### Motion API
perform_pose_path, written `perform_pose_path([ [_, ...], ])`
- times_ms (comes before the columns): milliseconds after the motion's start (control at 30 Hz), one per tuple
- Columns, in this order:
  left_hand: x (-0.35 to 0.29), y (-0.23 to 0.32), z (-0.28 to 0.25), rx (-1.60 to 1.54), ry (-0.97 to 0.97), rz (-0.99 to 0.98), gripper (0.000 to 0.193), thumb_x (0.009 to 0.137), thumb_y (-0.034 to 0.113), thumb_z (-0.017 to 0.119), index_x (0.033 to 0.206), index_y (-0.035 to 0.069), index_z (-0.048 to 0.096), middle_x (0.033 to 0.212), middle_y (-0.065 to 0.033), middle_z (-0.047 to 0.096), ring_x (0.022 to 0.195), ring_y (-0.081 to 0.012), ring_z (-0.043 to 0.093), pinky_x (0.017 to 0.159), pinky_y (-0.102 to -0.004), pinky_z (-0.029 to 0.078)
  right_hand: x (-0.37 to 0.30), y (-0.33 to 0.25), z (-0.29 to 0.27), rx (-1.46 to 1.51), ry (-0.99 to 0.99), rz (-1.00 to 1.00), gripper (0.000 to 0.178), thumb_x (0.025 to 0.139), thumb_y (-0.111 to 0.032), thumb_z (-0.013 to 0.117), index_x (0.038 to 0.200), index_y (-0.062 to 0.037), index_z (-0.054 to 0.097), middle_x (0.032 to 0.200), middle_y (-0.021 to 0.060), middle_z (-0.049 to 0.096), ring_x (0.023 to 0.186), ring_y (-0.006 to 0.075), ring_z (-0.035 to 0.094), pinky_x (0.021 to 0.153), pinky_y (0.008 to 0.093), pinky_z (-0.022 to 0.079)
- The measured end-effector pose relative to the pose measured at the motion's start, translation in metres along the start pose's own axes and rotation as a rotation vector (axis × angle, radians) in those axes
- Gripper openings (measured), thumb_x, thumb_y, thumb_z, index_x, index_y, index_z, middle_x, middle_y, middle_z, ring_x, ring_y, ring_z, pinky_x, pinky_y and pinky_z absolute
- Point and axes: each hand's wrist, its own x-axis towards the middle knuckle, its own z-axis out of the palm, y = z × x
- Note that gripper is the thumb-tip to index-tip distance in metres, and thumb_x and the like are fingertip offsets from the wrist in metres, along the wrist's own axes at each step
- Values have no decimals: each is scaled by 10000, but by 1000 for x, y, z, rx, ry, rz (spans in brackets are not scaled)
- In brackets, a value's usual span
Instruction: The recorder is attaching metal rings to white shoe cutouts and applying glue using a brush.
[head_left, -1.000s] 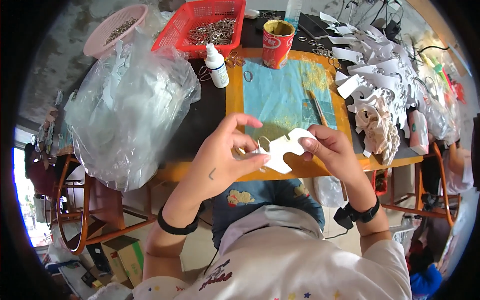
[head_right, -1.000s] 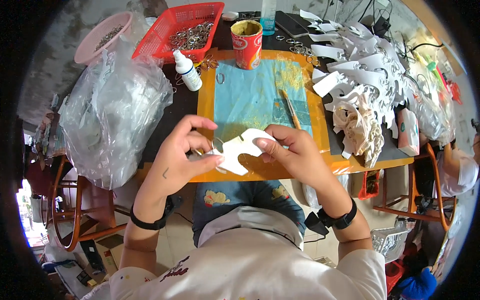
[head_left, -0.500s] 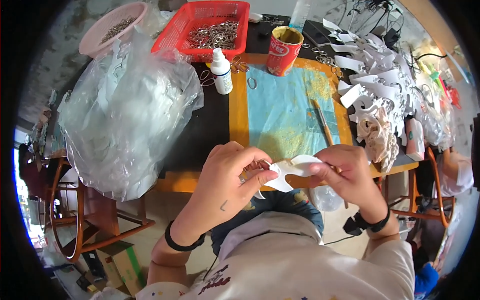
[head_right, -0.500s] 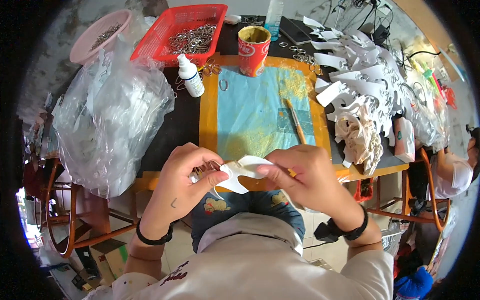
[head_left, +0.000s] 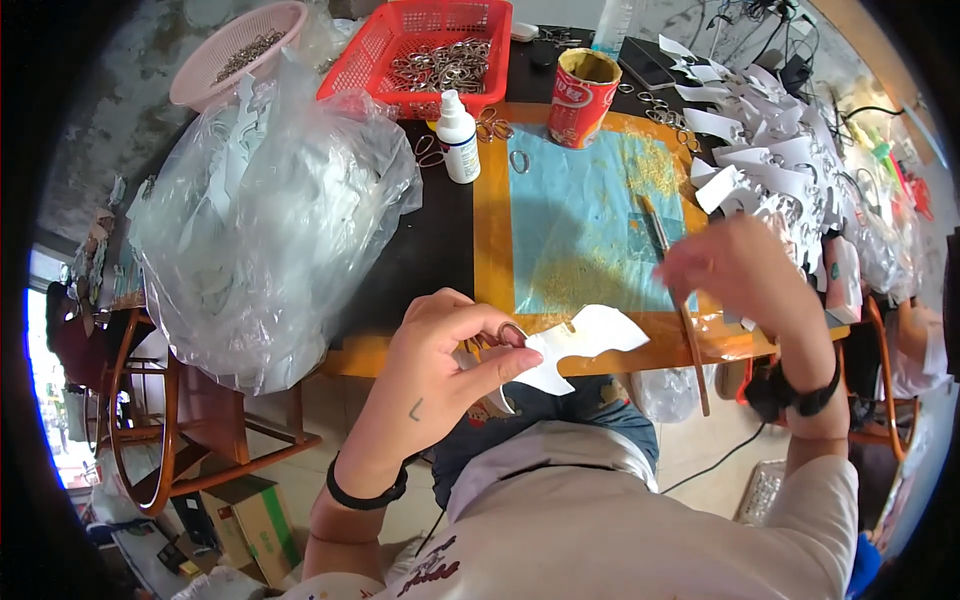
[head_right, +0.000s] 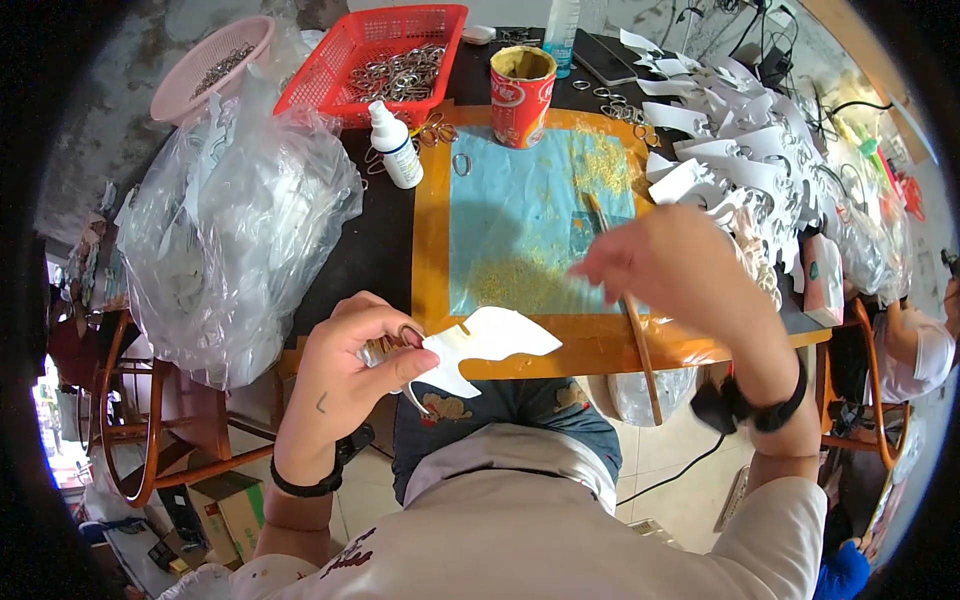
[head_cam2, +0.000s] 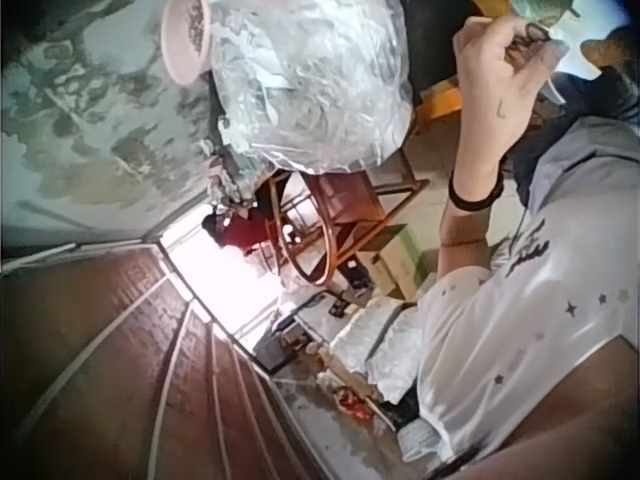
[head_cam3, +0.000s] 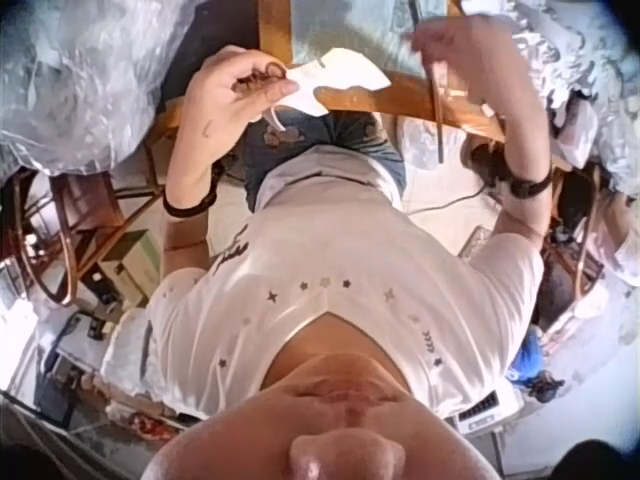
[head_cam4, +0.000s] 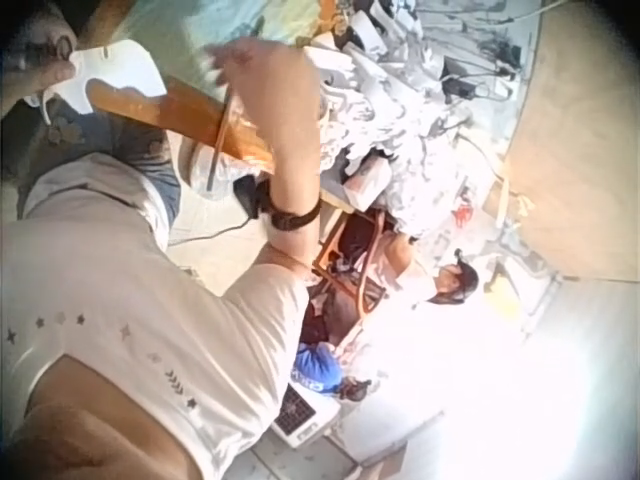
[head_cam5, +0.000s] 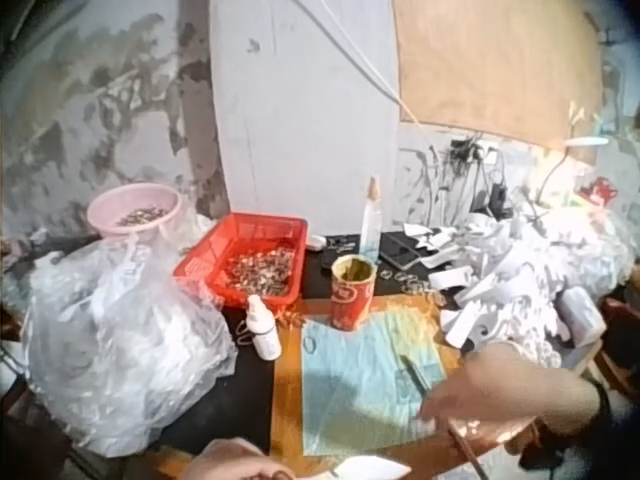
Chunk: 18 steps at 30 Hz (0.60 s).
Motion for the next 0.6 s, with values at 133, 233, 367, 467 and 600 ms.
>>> perform_pose_path([
  [133, 0, 2, -7, -23, -23, -16, 187, 805, 179, 762, 842, 29, 657, 760, -45, 567, 767, -161, 533, 660, -298, 451, 44, 84, -15, -12, 216, 94, 199, 851, -221, 646, 869, -31, 704, 668, 61, 672, 582, 137, 613, 570, 295, 464],
  [233, -1, 11, -13, -208, -59, -189, 185, 822, 149, 749, 866, 5, 641, 756, -44, 581, 735, -120, 562, 605, -258, 467, 67, 138, -23, -13, 295, 111, 135, 844, -121, 621, 830, 4, 671, 728, 74, 682, 686, 148, 656, 641, 285, 489],
  [367, -5, 4, -20, -295, -68, -177, 207, 826, 139, 745, 874, -21, 622, 760, -46, 599, 697, -94, 582, 561, -225, 483, 98, 177, -25, -240, 349, 162, 164, 827, -181, 629, 895, -51, 702, 777, 95, 699, 729, 233, 673, 671, 340, 507],
  [467, -7, -1, -22, -228, -38, -143, 216, 828, 131, 742, 864, -36, 609, 770, -56, 610, 684, -99, 597, 557, -226, 497, 113, 175, -25, -327, 281, 259, 200, 798, -234, 655, 928, -95, 717, 803, 98, 705, 772, 294, 675, 698, 388, 519],
  [600, -7, -8, -22, -257, -3, -159, 214, 836, 116, 733, 861, -51, 602, 780, -62, 623, 653, -93, 598, 541, -224, 501, 128, 154, -13, -438, 350, 230, 192, 834, -267, 610, 884, -108, 706, 811, 117, 695, 795, 335, 662, 694, 439, 520],
])
